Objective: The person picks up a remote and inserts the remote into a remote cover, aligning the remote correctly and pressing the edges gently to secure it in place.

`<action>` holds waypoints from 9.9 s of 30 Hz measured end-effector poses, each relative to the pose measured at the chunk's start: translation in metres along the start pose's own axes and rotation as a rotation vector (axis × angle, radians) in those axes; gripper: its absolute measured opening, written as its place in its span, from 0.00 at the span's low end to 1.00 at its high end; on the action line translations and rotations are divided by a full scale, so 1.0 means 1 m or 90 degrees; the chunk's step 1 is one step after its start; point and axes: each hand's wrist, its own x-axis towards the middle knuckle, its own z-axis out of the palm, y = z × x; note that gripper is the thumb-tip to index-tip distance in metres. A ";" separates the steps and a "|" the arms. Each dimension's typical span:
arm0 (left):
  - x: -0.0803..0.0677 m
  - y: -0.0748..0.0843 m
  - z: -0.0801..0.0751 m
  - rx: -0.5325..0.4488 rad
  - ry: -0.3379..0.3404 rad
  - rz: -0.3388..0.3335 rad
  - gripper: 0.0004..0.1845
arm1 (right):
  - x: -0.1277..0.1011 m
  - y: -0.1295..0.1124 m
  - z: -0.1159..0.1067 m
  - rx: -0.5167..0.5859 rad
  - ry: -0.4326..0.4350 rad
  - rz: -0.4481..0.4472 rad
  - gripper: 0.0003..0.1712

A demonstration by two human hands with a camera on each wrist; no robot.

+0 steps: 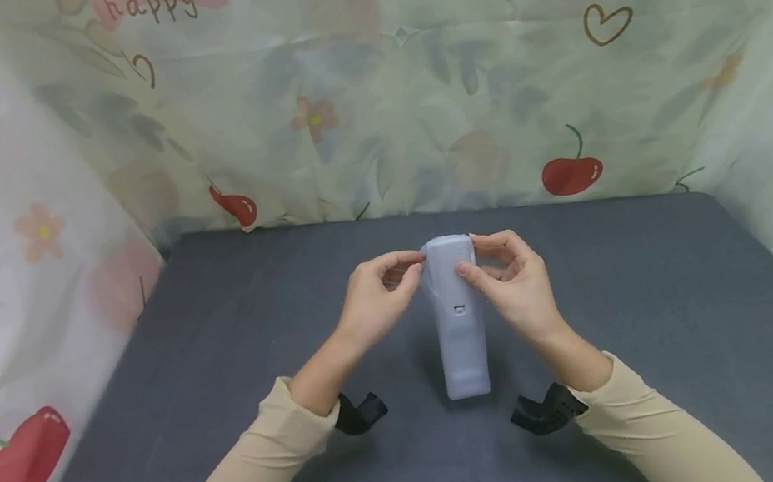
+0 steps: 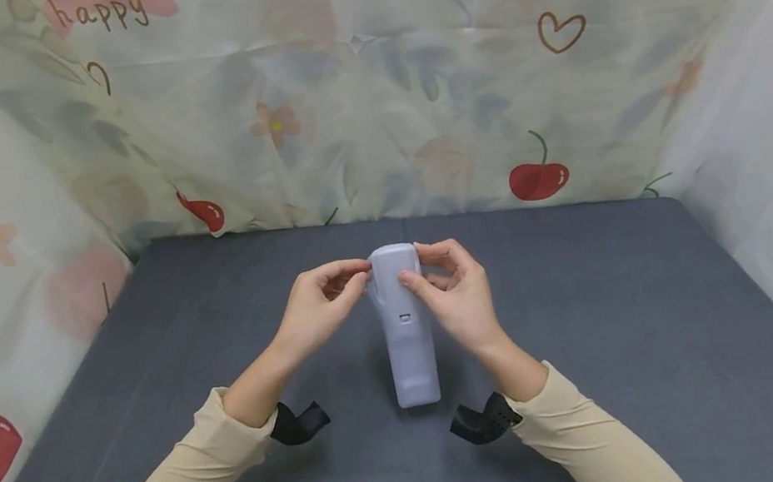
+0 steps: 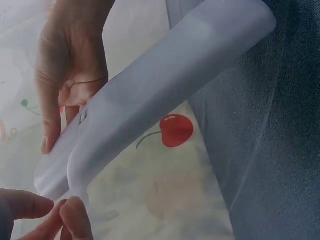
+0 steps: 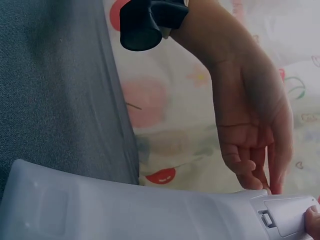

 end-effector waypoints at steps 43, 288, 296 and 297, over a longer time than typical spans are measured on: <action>0.006 -0.007 0.007 -0.085 -0.059 -0.119 0.12 | -0.010 0.000 -0.008 -0.028 -0.130 -0.031 0.18; 0.004 -0.022 0.001 -0.396 -0.242 -0.269 0.28 | 0.002 0.007 -0.026 -0.094 -0.342 -0.141 0.17; 0.006 -0.022 0.001 -0.383 -0.213 -0.276 0.29 | -0.001 0.006 -0.027 -0.216 -0.332 -0.111 0.20; 0.006 -0.022 0.001 -0.380 -0.208 -0.278 0.29 | -0.002 0.006 -0.027 -0.221 -0.332 -0.101 0.20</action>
